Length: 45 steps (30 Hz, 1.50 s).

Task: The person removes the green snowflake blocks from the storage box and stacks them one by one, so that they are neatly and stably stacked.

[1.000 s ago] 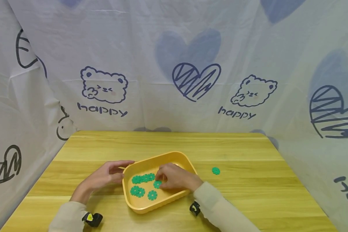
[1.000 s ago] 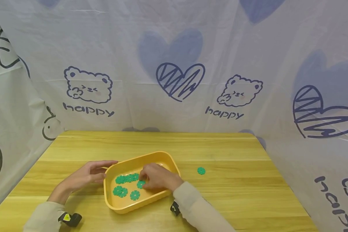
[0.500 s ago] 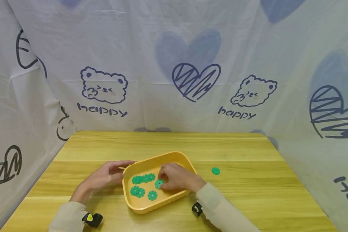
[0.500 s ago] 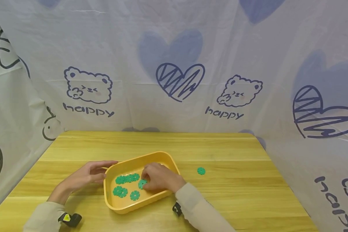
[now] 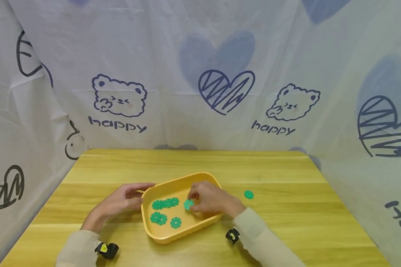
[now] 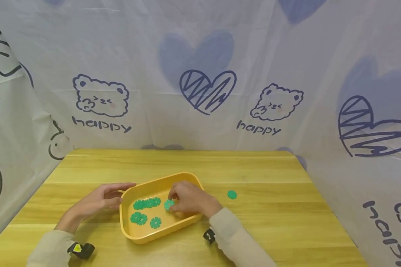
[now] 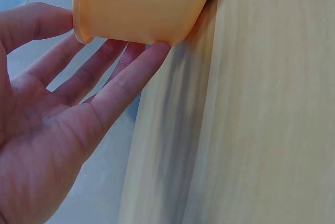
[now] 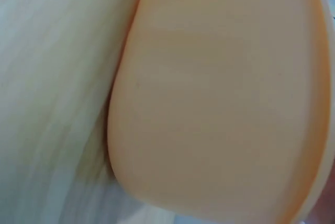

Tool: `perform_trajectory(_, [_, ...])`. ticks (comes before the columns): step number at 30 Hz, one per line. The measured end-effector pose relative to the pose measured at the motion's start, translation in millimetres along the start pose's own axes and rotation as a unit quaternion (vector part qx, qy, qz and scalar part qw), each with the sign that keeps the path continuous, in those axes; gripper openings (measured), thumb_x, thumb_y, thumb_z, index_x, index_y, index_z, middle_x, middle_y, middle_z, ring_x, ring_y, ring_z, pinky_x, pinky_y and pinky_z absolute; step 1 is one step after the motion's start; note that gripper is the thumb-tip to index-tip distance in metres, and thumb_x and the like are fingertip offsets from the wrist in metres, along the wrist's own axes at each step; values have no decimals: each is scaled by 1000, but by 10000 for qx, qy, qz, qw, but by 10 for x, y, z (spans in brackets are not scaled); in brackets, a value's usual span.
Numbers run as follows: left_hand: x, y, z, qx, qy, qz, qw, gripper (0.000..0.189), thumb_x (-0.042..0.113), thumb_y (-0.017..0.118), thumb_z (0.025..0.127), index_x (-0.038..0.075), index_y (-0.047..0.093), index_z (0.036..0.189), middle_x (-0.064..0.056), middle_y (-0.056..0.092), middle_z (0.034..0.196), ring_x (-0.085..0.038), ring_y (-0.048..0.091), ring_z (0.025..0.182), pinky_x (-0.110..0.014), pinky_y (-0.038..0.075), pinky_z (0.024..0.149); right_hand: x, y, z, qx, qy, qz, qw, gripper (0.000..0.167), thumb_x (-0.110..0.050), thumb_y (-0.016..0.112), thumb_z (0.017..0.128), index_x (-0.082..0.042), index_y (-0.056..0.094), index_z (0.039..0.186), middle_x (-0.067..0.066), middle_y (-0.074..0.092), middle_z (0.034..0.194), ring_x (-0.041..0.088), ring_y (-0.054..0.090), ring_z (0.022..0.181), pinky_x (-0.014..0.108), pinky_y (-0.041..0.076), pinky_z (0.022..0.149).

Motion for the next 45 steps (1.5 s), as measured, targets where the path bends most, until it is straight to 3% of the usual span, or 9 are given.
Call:
perform_trajectory(17, [-15, -12, 17, 91, -165, 120, 9997, 53, 11, 58, 103, -1, 45, 153, -33, 52, 147, -31, 67, 123, -32, 63, 95, 100, -253, -177, 225, 200, 36, 9995, 19, -21, 82, 88, -9, 79, 102, -2, 71, 96, 12, 62, 84, 18, 53, 74])
perform_trajectory(29, [9, -11, 2, 41, -91, 79, 9999, 54, 11, 58, 102, -3, 45, 152, -34, 51, 147, -33, 66, 124, -36, 63, 97, 205, -535, -390, 623, 372, 214, 9971, 17, -18, 82, 86, -8, 78, 100, -1, 69, 93, 18, 64, 83, 19, 55, 72])
perform_trajectory(34, [10, -6, -2, 27, -103, 95, 9999, 54, 10, 58, 102, -4, 44, 152, -35, 50, 148, -40, 64, 126, -37, 63, 97, 297, -664, -504, 848, 419, 266, 9952, 14, -17, 82, 86, -9, 79, 98, -1, 68, 91, 21, 64, 82, 25, 58, 72])
perform_trajectory(41, [15, -2, -2, 2, -95, 59, 9999, 54, 9, 58, 102, -4, 44, 152, -36, 49, 148, -34, 66, 124, -36, 63, 98, 488, -802, -671, 1084, 694, 340, 9911, 13, -18, 82, 86, -12, 80, 97, -3, 70, 91, 19, 64, 84, 37, 62, 75])
perform_trajectory(45, [19, -1, -1, 2, -96, 49, 9999, 54, 9, 58, 102, -5, 44, 153, -36, 50, 148, -29, 67, 123, -36, 63, 98, 622, -841, -781, 1189, 886, 352, 9883, 15, -18, 83, 85, -12, 79, 97, -3, 70, 91, 15, 64, 84, 36, 63, 75])
Point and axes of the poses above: each hand's wrist, its own z-axis towards the middle knuckle, its own y-axis out of the palm, x = y × z, the point moved 7 cm from there along z, towards the middle knuckle
